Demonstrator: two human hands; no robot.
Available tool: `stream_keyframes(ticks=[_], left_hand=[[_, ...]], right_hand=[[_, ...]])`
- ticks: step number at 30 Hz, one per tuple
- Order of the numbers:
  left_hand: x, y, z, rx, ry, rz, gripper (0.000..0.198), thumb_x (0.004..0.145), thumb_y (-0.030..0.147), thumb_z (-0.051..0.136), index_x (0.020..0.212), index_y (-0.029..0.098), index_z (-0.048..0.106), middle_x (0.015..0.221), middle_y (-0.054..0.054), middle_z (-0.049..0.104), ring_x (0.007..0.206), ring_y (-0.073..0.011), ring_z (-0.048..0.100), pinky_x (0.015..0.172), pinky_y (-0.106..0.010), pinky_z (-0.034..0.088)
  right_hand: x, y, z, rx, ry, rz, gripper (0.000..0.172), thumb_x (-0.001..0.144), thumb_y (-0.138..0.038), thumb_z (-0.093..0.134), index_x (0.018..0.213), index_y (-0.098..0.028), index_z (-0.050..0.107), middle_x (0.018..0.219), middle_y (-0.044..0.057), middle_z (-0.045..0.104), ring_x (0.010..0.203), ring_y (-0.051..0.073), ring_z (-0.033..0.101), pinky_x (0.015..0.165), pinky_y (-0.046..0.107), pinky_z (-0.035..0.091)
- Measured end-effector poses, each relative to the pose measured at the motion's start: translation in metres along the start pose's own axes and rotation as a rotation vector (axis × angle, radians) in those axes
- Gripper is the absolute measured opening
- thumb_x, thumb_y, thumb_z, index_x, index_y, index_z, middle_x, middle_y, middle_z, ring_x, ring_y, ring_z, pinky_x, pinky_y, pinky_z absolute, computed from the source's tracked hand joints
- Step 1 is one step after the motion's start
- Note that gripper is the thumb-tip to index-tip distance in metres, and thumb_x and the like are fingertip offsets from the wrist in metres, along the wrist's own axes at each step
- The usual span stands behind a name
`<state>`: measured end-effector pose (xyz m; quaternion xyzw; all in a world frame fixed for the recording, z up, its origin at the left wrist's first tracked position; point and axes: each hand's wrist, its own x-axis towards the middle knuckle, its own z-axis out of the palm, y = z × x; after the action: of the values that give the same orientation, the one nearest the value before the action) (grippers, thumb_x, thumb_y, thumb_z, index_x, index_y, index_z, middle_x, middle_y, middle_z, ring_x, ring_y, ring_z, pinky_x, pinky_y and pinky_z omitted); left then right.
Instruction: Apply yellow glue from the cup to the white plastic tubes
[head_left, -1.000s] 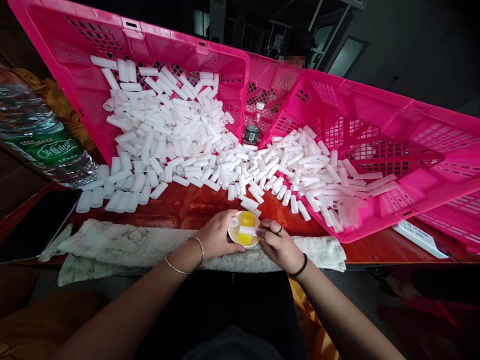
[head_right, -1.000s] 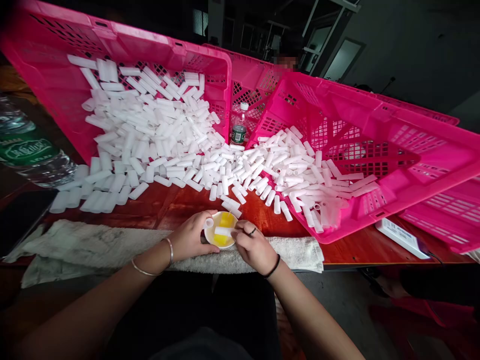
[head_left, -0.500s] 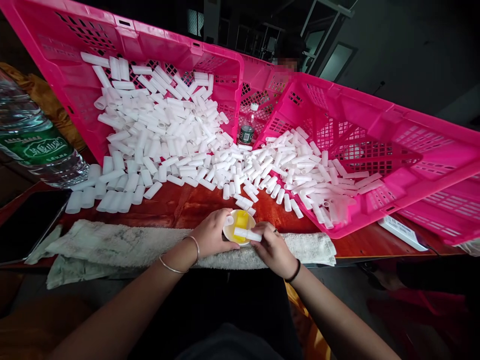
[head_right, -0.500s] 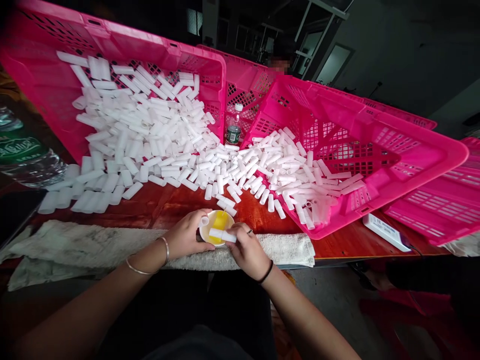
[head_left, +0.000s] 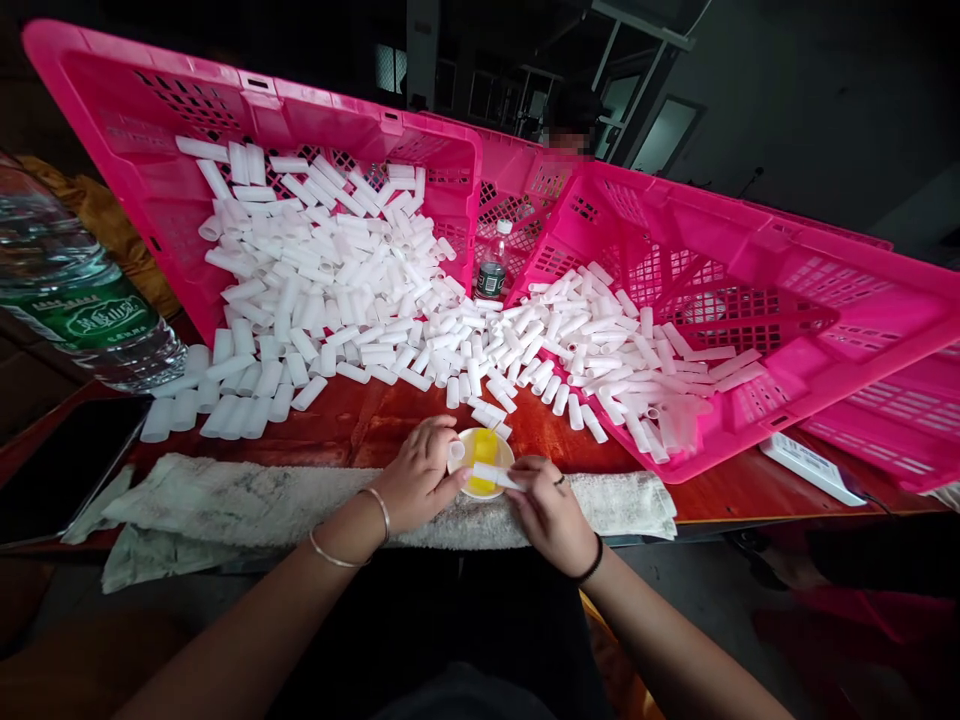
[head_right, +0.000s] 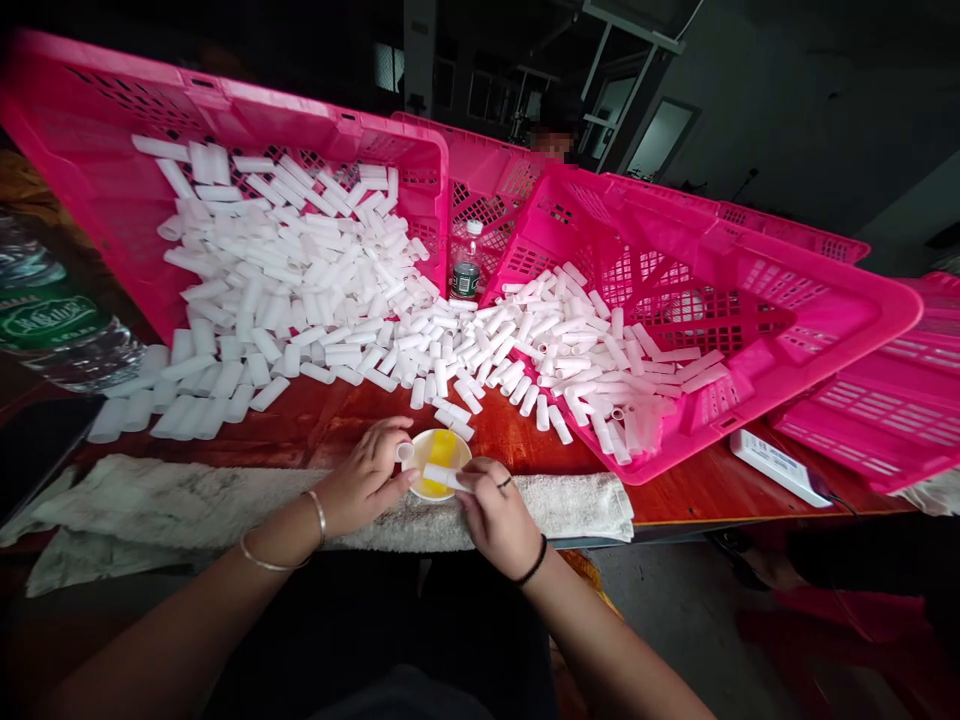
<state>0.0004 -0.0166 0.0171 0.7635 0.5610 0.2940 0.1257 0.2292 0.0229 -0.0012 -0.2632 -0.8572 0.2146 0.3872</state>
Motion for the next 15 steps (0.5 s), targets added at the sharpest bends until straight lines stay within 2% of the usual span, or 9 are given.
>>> stream_keyframes(ticks=[2,5,8,11,13,15], left_hand=[[-0.003,0.008,-0.007,0.028,-0.036,0.034,0.022,0.091,0.023,0.038,0.110,0.015,0.046,0.113,-0.015,0.056,0.108,-0.0252,0.054,0.092,-0.043,0.047],[-0.005,0.023,-0.016,0.116,-0.031,0.122,0.021,0.090,0.018,0.040,0.110,0.017,0.048,0.103,-0.011,0.060,0.096,-0.0232,0.057,0.083,-0.039,0.051],[-0.006,0.036,-0.022,0.256,0.028,0.181,0.021,0.091,0.020,0.043,0.110,0.017,0.052,0.100,-0.010,0.061,0.092,-0.0245,0.057,0.082,-0.040,0.049],[-0.010,0.049,-0.028,0.320,-0.013,0.186,0.021,0.092,0.023,0.042,0.107,0.017,0.056,0.091,-0.009,0.064,0.084,-0.0248,0.057,0.076,-0.041,0.048],[-0.014,0.058,-0.031,0.224,-0.069,0.125,0.020,0.091,0.025,0.041,0.102,0.018,0.057,0.087,-0.009,0.064,0.080,-0.0242,0.057,0.072,-0.039,0.047],[-0.019,0.068,-0.035,-0.001,-0.133,0.004,0.017,0.090,0.027,0.043,0.095,0.019,0.057,0.084,-0.007,0.063,0.077,-0.0217,0.056,0.070,-0.035,0.045]], right_hand=[[0.004,-0.012,-0.003,0.217,0.124,0.175,0.017,0.089,-0.020,0.052,0.106,-0.023,0.053,0.097,0.008,0.058,0.085,0.019,0.060,0.073,0.035,0.054],[0.011,-0.031,-0.011,0.436,0.168,0.320,0.015,0.089,-0.027,0.054,0.103,-0.023,0.054,0.089,0.005,0.059,0.071,0.015,0.058,0.062,0.027,0.052],[0.017,-0.045,-0.023,0.441,0.092,0.335,0.014,0.087,-0.030,0.058,0.098,-0.021,0.059,0.089,0.006,0.059,0.072,0.015,0.058,0.059,0.026,0.050],[0.021,-0.052,-0.036,0.371,-0.025,0.331,0.014,0.087,-0.030,0.057,0.097,-0.020,0.061,0.083,0.005,0.059,0.065,0.014,0.057,0.055,0.026,0.048],[0.023,-0.056,-0.045,0.323,-0.092,0.313,0.014,0.088,-0.030,0.056,0.096,-0.020,0.060,0.077,0.003,0.059,0.059,0.013,0.056,0.054,0.025,0.048],[0.027,-0.061,-0.054,0.264,-0.129,0.253,0.013,0.089,-0.030,0.054,0.095,-0.020,0.058,0.075,0.002,0.060,0.059,0.013,0.057,0.057,0.026,0.048]])
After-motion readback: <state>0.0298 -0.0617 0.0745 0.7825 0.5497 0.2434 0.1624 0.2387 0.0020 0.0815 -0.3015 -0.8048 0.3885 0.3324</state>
